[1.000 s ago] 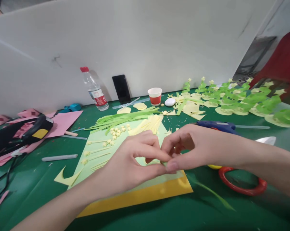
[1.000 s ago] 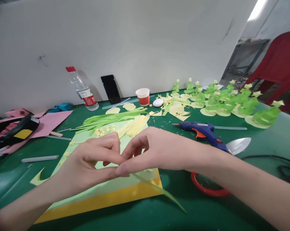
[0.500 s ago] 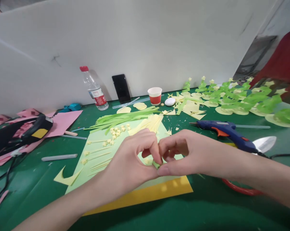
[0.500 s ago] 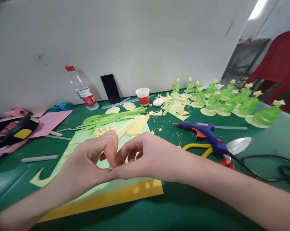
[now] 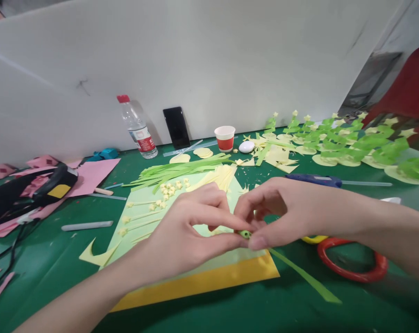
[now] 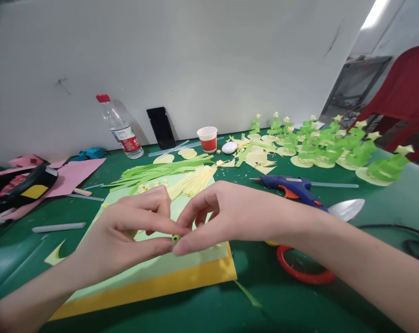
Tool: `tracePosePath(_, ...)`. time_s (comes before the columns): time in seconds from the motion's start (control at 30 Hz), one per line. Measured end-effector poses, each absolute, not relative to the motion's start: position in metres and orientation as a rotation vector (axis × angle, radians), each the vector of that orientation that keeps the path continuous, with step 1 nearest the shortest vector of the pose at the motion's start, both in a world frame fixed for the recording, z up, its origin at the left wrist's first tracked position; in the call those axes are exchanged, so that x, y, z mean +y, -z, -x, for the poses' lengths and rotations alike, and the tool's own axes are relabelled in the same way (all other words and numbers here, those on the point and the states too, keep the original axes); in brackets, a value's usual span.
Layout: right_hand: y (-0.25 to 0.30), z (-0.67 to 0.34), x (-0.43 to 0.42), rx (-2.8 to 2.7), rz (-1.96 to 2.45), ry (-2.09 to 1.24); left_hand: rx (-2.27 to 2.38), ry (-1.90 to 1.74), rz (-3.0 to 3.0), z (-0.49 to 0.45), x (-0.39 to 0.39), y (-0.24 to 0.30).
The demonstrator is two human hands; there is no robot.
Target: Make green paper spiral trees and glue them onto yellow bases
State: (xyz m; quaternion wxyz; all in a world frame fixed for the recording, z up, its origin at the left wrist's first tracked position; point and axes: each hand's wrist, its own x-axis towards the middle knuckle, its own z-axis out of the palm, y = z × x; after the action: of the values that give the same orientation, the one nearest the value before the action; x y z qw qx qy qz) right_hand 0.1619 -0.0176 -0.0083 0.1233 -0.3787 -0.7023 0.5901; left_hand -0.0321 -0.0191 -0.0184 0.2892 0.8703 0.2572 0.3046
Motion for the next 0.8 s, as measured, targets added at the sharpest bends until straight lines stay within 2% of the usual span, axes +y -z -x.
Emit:
tracePosePath(0.4,0.009,-0.15,-0.025,-1.973,1.142,-1.753,0.69,-0.876,-2.467,0.028,-0.019,0.022)
tracePosePath(0.63,0.011,-0.156,-0.02,-2.022,1.152,-1.712,0.557,-0.675,-2.517,0.032,-0.018,0.018)
tracePosePath(0.8,0.009,-0.16,-0.016,-2.142,1.125,-1.715,0.659,-0.779,-2.392,0.031,-0.018,0.019)
